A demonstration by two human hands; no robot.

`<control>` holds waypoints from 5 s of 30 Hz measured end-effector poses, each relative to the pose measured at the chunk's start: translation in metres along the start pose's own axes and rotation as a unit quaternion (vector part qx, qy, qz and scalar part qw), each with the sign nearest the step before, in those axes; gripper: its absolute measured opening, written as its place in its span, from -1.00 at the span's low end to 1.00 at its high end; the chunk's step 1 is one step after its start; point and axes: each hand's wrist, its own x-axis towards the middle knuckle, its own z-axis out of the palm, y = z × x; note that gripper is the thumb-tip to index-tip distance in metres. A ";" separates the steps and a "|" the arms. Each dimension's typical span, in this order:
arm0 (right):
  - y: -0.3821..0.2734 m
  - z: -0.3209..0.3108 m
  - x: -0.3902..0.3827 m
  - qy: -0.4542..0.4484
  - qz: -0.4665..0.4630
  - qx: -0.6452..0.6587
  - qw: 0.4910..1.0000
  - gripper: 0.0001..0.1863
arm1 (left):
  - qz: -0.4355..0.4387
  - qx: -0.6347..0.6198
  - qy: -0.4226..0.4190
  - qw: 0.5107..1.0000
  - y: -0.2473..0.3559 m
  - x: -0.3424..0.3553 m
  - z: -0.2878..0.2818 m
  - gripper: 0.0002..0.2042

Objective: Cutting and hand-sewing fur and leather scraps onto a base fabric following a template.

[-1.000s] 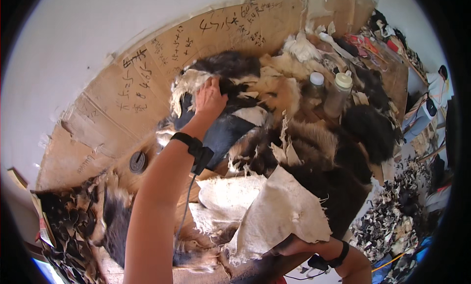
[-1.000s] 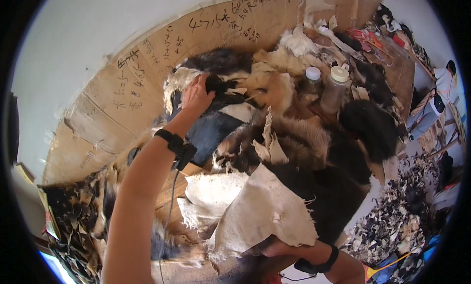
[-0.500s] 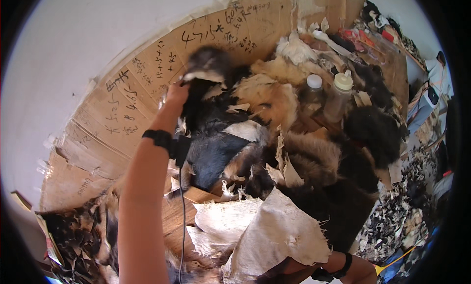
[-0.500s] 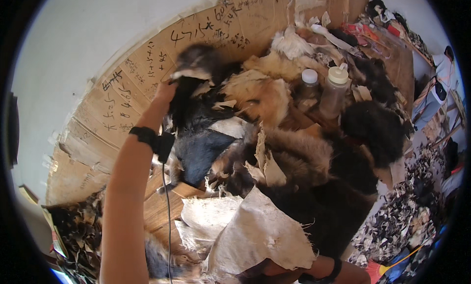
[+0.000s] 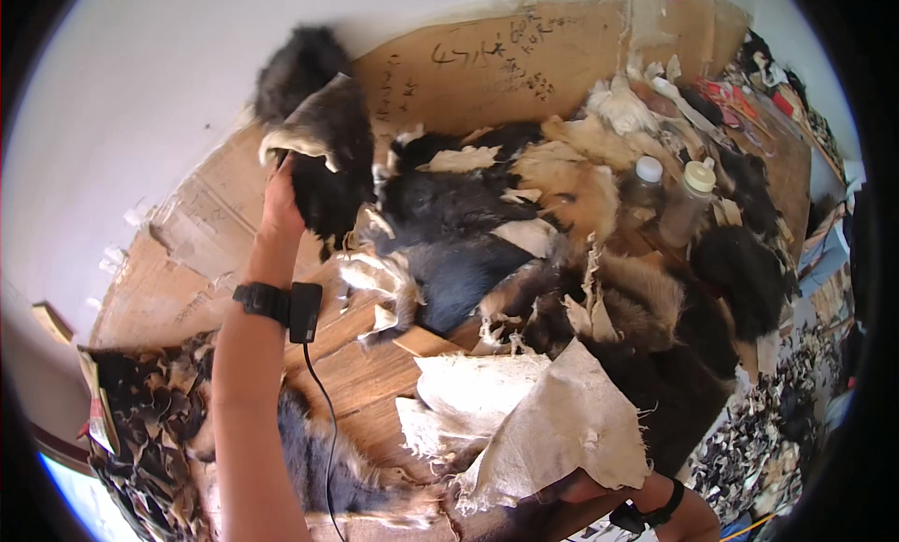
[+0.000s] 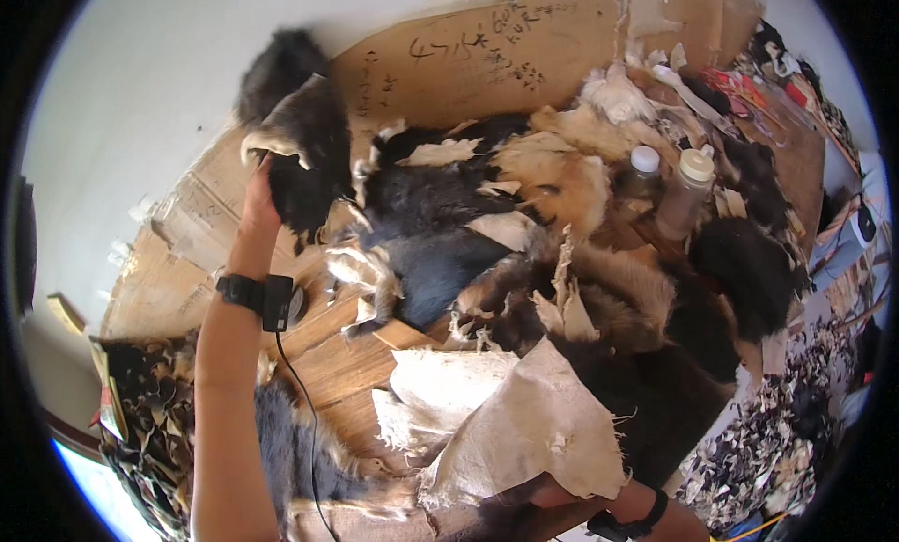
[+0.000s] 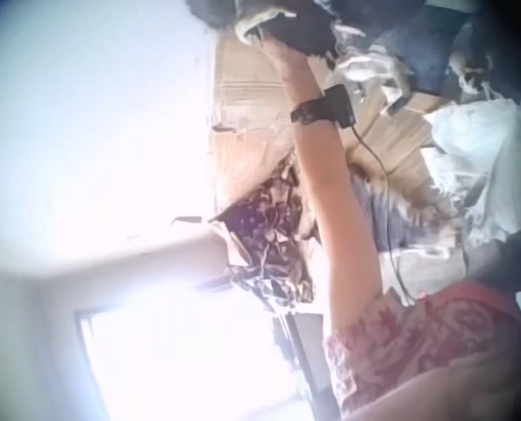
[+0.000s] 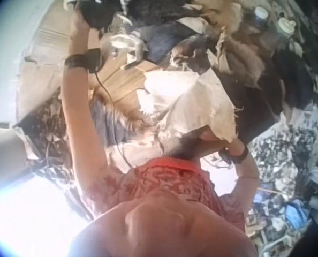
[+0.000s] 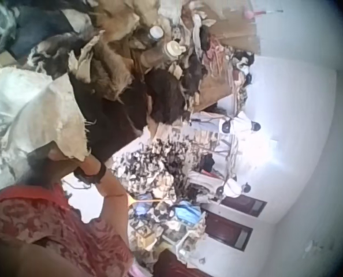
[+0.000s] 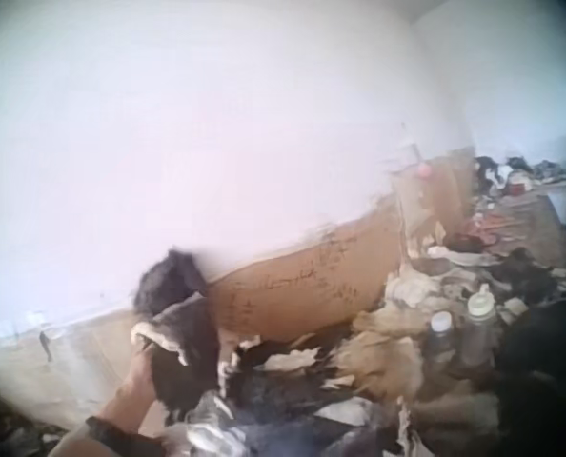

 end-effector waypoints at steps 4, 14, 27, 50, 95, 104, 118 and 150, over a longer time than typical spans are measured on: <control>-0.005 0.003 -0.001 0.005 -0.003 -0.010 1.000 -0.65 | 0.046 -0.080 -0.082 0.992 0.012 -0.069 -0.063 -0.62; -0.021 0.019 -0.010 0.041 0.014 -0.047 0.998 -0.64 | -0.210 0.097 0.256 0.939 -0.046 -0.258 -0.232 -0.78; -0.037 0.044 -0.028 0.068 0.016 -0.102 0.992 -0.63 | -0.092 0.173 0.132 0.972 0.095 -0.302 -0.123 -0.61; -0.138 0.241 -0.038 0.092 -0.160 -0.378 0.907 -0.47 | 0.008 0.468 0.098 0.878 0.304 -0.558 -0.258 -0.46; -0.051 0.619 0.049 -0.142 -0.239 -0.292 0.915 -0.69 | -0.266 0.738 -0.059 0.617 0.173 -0.586 -0.519 -0.75; -0.050 0.576 0.050 -0.006 -0.119 -0.341 0.933 -0.67 | -0.049 0.692 -0.038 0.720 0.099 -0.573 -0.519 -0.92; -0.091 0.474 -0.021 0.070 -0.115 -0.345 0.929 -0.70 | 0.089 0.770 -0.149 0.614 0.080 -0.632 -0.411 -0.32; -0.140 -0.124 0.167 0.320 -0.204 -0.473 0.795 -0.81 | -0.180 0.211 0.387 0.880 0.108 -0.662 -0.384 -0.75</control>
